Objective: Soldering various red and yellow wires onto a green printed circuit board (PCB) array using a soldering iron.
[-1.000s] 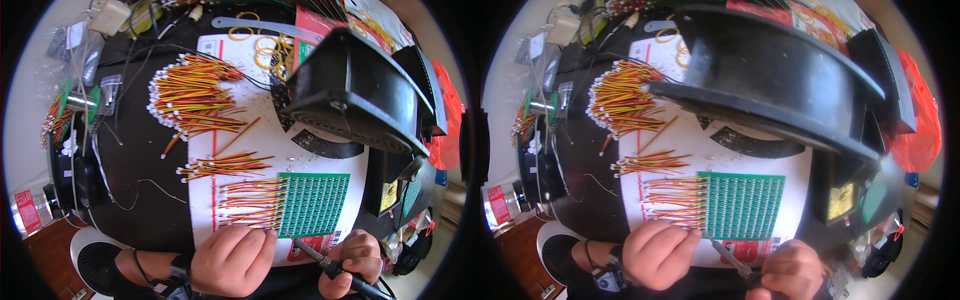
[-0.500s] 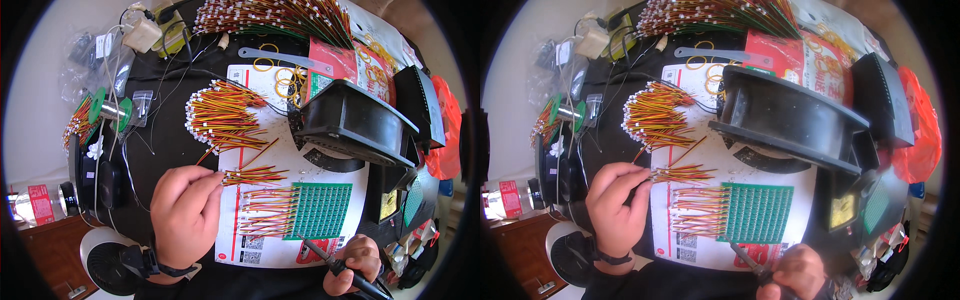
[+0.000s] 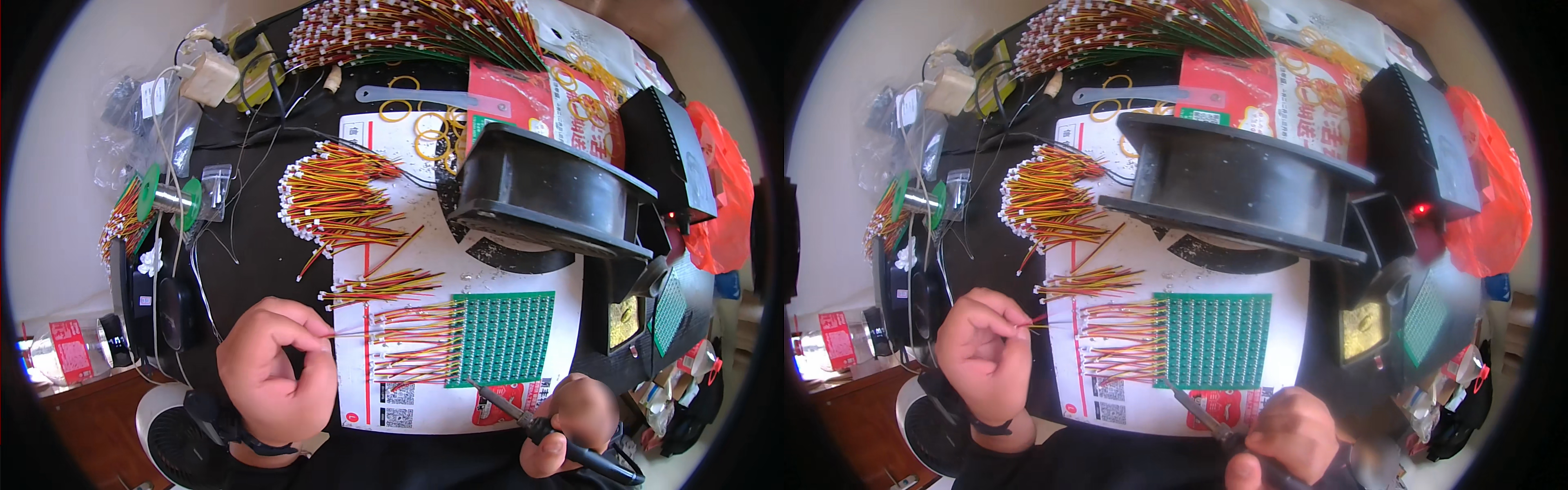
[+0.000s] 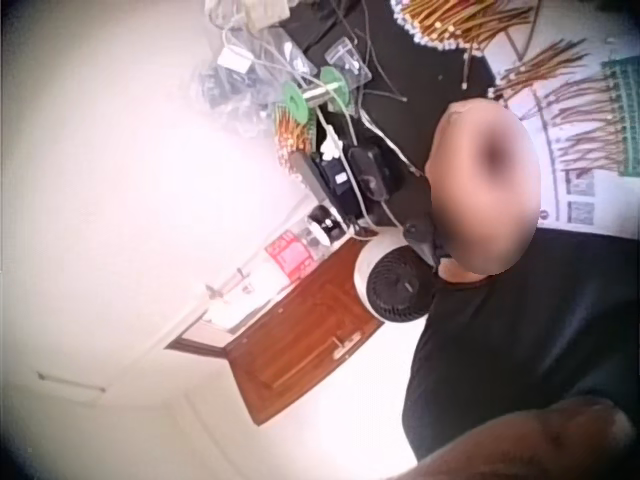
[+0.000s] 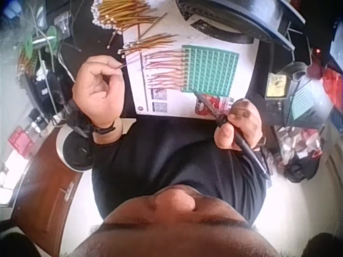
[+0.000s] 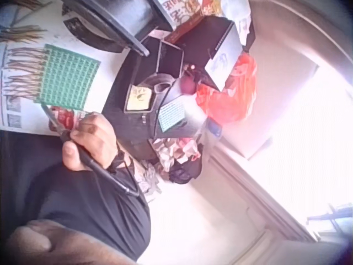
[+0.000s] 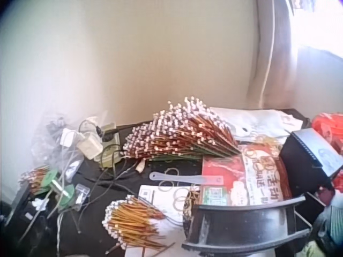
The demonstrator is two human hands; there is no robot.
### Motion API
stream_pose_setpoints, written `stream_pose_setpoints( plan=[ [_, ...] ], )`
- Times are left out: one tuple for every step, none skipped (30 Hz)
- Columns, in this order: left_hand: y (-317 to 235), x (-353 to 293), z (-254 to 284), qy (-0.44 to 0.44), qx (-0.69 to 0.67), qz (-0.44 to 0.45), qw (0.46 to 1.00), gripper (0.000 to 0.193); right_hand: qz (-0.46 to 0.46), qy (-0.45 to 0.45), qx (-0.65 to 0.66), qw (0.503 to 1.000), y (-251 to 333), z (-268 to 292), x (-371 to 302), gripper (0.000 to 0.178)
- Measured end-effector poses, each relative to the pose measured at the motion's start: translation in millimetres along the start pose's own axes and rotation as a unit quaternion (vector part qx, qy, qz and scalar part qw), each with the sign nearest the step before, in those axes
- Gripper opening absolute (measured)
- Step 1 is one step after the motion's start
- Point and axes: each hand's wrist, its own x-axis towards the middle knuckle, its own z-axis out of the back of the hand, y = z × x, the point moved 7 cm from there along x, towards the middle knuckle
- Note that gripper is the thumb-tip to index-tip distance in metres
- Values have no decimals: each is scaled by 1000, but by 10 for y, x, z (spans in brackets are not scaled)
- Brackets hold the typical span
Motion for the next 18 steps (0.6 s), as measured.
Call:
stream_pose_setpoints(
  plan=[
    [26, -15, -10, -11, -59, 46, 997, 21, -9, 2, -6, 1000, -11, -8, -7, 25],
    [50, -29, -31, -21, -118, 93, 988, 24, -11, 2, -10, 1000, -21, -11, -8, 25],
    [14, -26, -76, -4, -117, 101, 988, 31, -11, 9, -6, 1000, -34, -22, -7, 25],
    [1, -8, -63, -1, -121, 103, 987, 31, -11, 16, -3, 1000, -37, -22, 8, 25],
    [-101, 19, -148, 98, -102, 33, 989, 28, -15, 10, -2, 1000, -39, -16, 16, 25],
    [-202, -8, -263, 195, -82, -39, 977, 26, -18, 12, -8, 1000, -44, -17, 24, 25],
    [-225, -45, -283, 187, -93, -20, 978, 18, -12, 5, -5, 1000, -20, -20, 26, 25],
    [-245, -85, -309, 186, -95, -20, 978, 18, -7, -2, -3, 1000, 6, -9, 25, 25],
    [-258, -125, -338, 189, -102, -20, 977, 21, -5, 0, -5, 1000, 33, 1, 26, 25],
    [-247, -141, -384, 194, -110, -21, 975, 25, -18, 11, -15, 1000, 15, -8, 27, 25],
    [-239, -153, -426, 216, -108, 4, 970, 22, -31, 21, -24, 999, -1, -16, 30, 25],
    [-228, -167, -459, 219, -113, 4, 969, 22, -31, 22, -30, 999, 1, -12, 33, 25],
    [-261, -199, -444, 216, -110, -3, 970, 21, -41, 30, -27, 998, 4, -31, 37, 25],
    [-290, -223, -438, 214, -107, -10, 971, 20, -50, 38, -24, 998, 4, -47, 42, 24],
    [-317, -232, -419, 183, -106, -27, 977, 20, -51, 38, -17, 998, 12, -51, 49, 24],
    [-314, -238, -437, 183, -110, -27, 976, 20, -49, 48, -21, 997, 14, -61, 50, 24],
    [-339, -236, -412, 162, -88, -48, 982, 22, -48, 59, -23, 997, 16, -74, 52, 23],
    [-367, -236, -378, 139, -64, -69, 986, 24, -48, 61, -24, 997, 19, -83, 60, 23]
  ],
)
